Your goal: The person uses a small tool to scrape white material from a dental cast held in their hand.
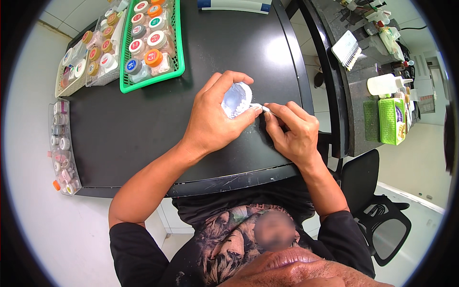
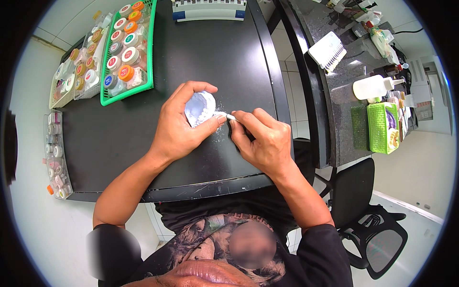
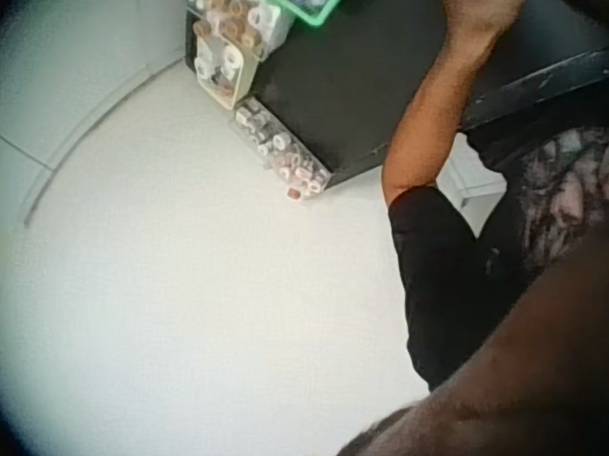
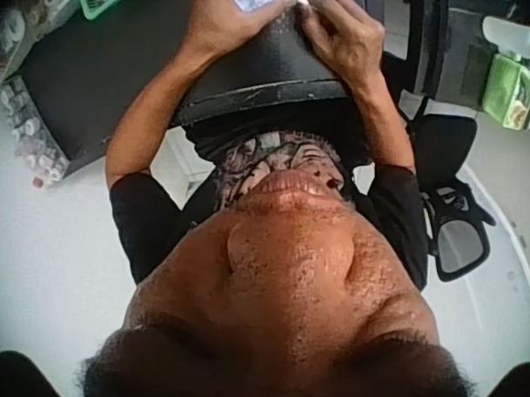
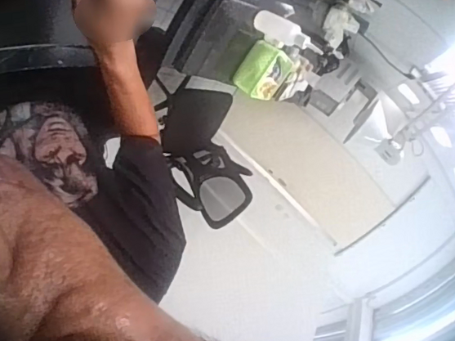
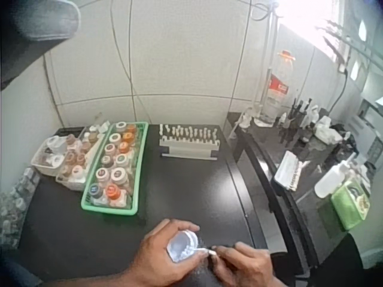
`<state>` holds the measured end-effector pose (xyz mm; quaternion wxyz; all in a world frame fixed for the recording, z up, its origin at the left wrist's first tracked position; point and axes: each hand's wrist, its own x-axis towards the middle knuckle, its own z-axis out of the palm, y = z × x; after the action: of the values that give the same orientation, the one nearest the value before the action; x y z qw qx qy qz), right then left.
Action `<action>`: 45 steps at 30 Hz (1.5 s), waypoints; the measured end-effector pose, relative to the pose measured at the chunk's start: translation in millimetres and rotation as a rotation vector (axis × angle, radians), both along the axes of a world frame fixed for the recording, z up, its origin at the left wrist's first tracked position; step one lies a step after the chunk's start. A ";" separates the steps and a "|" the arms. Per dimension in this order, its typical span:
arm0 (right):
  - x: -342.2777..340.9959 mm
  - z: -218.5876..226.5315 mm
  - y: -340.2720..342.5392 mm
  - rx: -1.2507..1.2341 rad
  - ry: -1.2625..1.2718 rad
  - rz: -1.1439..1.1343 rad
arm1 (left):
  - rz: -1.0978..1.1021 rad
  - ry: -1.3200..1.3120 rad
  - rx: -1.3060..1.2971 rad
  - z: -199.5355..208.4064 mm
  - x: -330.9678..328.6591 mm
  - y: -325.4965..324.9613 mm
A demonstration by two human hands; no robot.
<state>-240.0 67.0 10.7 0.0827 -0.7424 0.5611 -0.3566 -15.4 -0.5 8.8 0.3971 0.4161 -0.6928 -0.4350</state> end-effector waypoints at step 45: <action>-1.6 0.5 -0.2 -0.048 0.017 0.007 | -0.019 -0.014 0.025 4.5 1.0 -0.8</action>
<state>-241.6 66.8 11.2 0.0611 -0.7490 0.5506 -0.3635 -14.4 -1.3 13.3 0.3830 0.4173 -0.6939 -0.4446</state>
